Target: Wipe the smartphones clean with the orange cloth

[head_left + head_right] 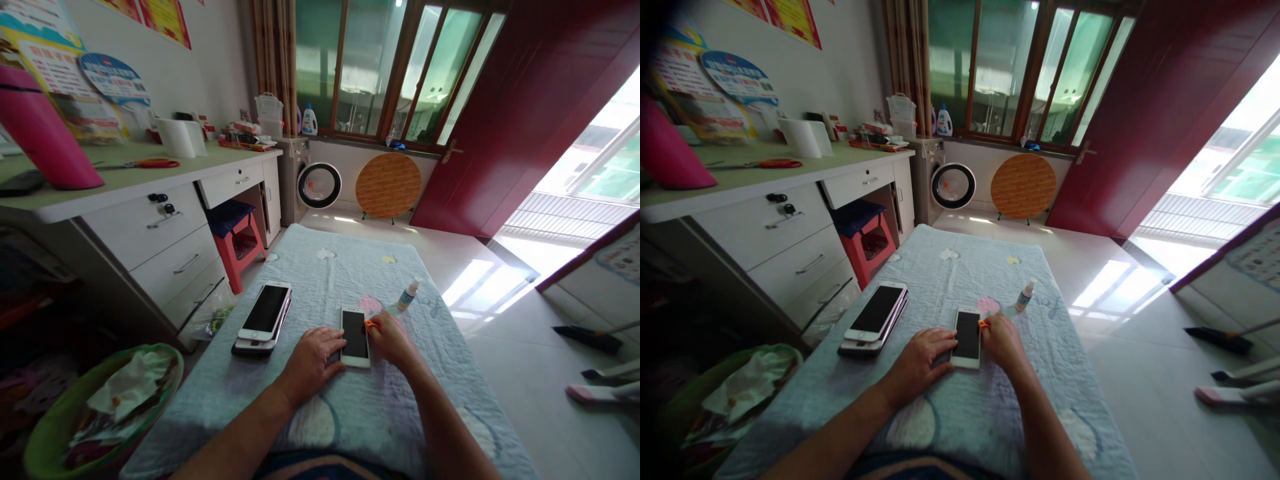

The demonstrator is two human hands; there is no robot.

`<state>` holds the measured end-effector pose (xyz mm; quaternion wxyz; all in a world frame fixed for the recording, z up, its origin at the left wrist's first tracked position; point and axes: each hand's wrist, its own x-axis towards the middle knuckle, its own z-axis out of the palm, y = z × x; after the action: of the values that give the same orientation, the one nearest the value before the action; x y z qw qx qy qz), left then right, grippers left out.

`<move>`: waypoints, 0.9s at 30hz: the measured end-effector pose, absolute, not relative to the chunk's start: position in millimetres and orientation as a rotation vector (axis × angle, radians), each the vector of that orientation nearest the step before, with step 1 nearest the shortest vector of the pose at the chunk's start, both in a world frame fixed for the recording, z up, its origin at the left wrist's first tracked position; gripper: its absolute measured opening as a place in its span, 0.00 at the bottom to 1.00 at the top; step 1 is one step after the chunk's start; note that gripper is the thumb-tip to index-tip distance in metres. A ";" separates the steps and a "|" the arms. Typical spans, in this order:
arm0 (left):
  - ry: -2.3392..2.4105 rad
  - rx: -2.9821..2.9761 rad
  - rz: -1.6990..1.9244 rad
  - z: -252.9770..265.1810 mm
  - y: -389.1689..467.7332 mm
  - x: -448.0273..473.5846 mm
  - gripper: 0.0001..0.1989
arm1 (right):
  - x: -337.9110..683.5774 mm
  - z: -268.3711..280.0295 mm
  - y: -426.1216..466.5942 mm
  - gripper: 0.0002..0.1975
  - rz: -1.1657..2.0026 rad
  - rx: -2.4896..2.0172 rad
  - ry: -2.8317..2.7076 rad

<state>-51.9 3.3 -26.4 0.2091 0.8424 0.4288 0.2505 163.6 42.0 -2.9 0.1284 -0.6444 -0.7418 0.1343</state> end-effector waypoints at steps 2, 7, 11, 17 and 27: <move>1.194 2.349 0.693 -27.0 3.7 -51.8 0.20 | 164.0 -3.2 32.3 0.13 0.438 -1.850 -2.154; 1.199 2.365 0.687 -27.7 4.2 -51.4 0.20 | 165.1 -2.1 8.4 0.13 0.484 -1.789 -2.156; 1.200 2.364 0.699 -28.1 3.9 -51.0 0.19 | 163.4 3.3 -7.1 0.13 0.536 -1.783 -2.172; 1.202 2.358 0.717 -29.2 4.0 -50.5 0.20 | 164.6 9.0 -24.5 0.12 0.639 -1.769 -2.165; 1.193 2.334 0.760 -25.8 0.2 -51.3 0.20 | 168.4 22.2 -36.4 0.11 0.788 -1.529 -2.207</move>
<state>-51.3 0.2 -25.8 0.2046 0.8372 0.4279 0.2724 168.4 -36.4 22.2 0.1707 -0.5385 -0.7771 0.2774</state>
